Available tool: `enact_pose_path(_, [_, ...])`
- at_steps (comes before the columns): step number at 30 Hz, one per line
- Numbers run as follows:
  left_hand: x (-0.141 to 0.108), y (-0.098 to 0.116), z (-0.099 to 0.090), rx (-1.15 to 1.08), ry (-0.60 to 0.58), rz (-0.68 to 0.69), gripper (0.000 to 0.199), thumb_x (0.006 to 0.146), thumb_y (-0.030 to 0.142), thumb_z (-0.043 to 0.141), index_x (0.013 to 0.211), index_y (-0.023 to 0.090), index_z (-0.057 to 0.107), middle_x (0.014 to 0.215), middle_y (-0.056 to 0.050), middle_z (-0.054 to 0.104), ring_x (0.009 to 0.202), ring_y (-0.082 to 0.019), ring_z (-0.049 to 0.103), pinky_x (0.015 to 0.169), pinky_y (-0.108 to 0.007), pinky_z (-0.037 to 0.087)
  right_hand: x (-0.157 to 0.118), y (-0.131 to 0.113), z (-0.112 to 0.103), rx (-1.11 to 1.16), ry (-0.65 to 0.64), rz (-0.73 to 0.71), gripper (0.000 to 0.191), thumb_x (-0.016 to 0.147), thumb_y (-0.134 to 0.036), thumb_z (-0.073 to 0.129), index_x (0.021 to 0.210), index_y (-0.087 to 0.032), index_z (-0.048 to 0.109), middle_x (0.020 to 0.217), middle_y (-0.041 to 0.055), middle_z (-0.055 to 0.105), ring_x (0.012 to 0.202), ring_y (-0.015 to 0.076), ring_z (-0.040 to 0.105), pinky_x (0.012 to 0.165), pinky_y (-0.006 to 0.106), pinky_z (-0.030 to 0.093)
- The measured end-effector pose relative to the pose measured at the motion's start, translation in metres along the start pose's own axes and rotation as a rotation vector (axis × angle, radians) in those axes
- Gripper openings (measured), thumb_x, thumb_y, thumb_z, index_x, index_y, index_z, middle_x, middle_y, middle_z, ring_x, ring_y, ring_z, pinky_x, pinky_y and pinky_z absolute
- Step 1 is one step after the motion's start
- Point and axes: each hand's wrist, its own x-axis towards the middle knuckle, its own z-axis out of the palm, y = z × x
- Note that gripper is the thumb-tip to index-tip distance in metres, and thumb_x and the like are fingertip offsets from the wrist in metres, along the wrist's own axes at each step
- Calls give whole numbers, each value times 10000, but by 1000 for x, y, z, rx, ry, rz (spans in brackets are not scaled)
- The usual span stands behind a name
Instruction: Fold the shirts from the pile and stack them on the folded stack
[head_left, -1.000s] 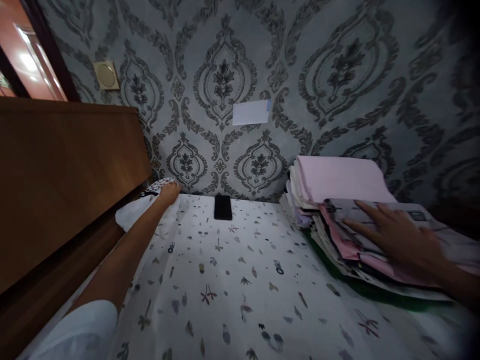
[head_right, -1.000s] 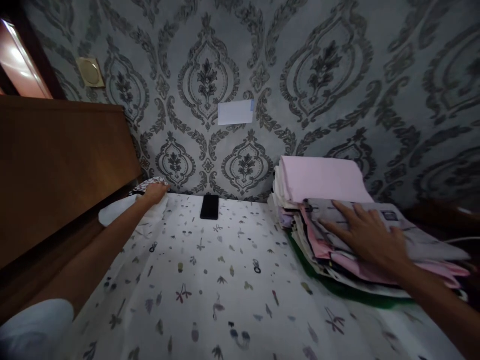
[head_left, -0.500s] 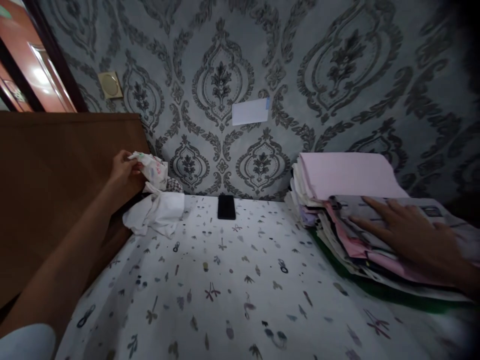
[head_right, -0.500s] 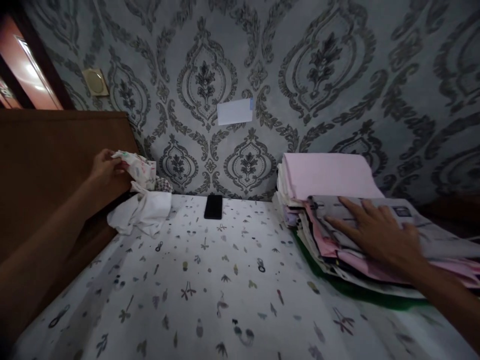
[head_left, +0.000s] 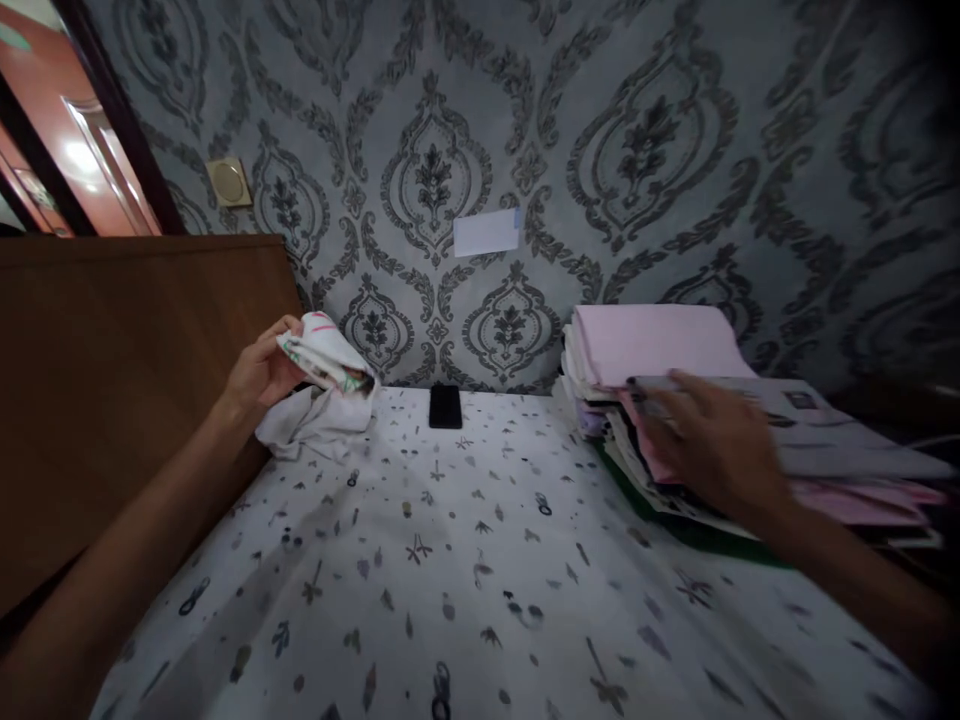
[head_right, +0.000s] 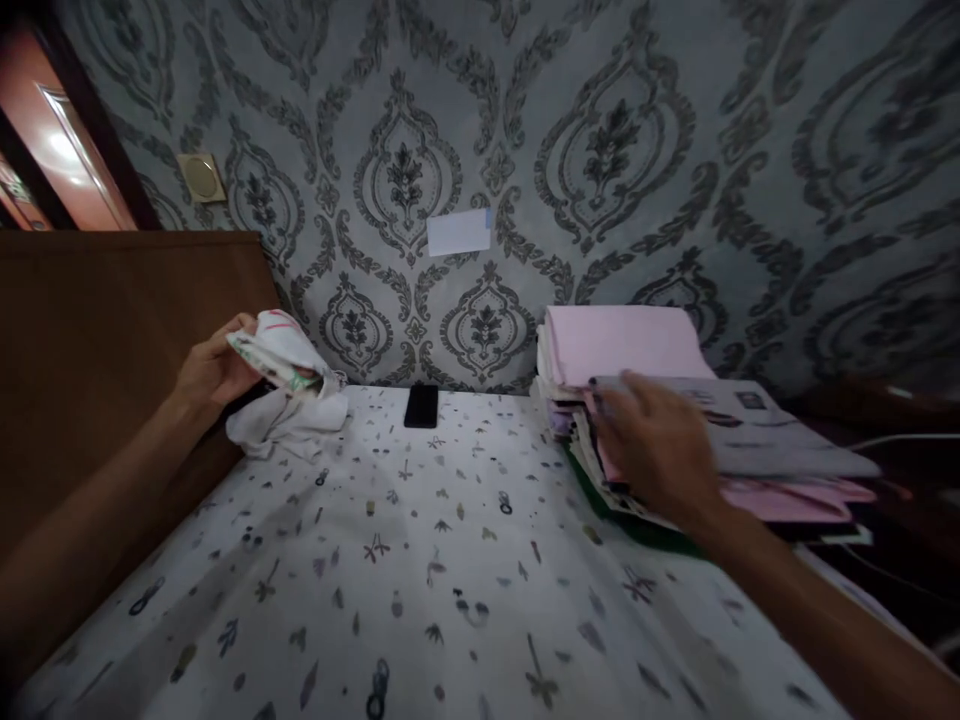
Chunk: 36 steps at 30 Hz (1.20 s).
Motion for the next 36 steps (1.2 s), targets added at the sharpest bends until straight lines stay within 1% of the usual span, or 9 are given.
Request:
enact_pose_path(2, [-31,-2,13,47,-235,-142,183,713,353,674,652,224,560,650,-19,556,651,-200,588,604,-309,509,-16,-39,-1,256,-67,-100,356,946,-366,421,1156,-202,658,1312,182,634,1230,341,581,1023,506,478])
enact_pose_path(6, [-101,-14,42,242,-959,-586,258,739,454,746,735,196,741,706,-57,679,684,-199,619,680,-286,508,-64,-112,4,715,-385,-101,366,965,-459,417,1102,-228,666,1089,110,704,948,253,684,774,374,572])
enact_pose_path(8, [-130,-18,54,225,-1121,-697,291,800,488,721,829,204,776,834,-81,740,794,-219,660,769,-283,513,-87,-142,5,848,-506,-94,370,978,-462,411,1057,-215,674,1047,103,703,902,233,678,719,342,558])
enact_pose_path(16, [-166,-30,58,155,-1025,-684,328,829,495,716,834,171,766,795,-58,713,732,-166,607,710,-242,497,-118,-211,-1,817,-690,-151,577,964,-513,531,1461,-228,456,922,36,681,798,206,623,690,303,461])
enact_pose_path(20, [-167,-37,48,283,-993,-650,341,821,480,708,801,139,715,755,-38,669,698,-139,564,671,-219,457,-112,-225,-3,740,-790,-234,250,948,-425,590,1088,-228,651,746,-12,631,693,165,576,604,252,346])
enact_pose_path(26, [-175,-41,-11,729,-722,-660,345,736,518,675,802,180,697,664,13,551,611,-128,477,549,-197,404,-130,-183,-16,842,-698,-142,167,897,-331,552,786,-206,555,678,-23,558,618,130,510,575,235,333])
enact_pose_path(29, [-186,-49,-35,779,-729,-793,372,685,530,644,834,193,687,663,18,527,576,-135,482,520,-213,414,-151,-147,-31,819,-769,-106,221,867,-328,537,684,-209,503,640,-23,534,582,125,483,550,240,338])
enact_pose_path(32, [-193,-56,-35,882,-793,-767,322,692,474,577,819,194,674,664,6,550,590,-154,514,541,-230,411,-166,-126,-43,692,-774,-96,299,897,-324,493,621,-208,483,583,-21,513,539,125,465,532,254,335])
enact_pose_path(36, [-192,-52,-8,1213,-691,-510,300,737,418,510,864,231,707,836,-39,636,829,-230,621,705,-278,455,-159,-137,-45,665,-488,-125,240,949,-285,453,796,-192,612,726,33,633,633,158,564,592,281,422])
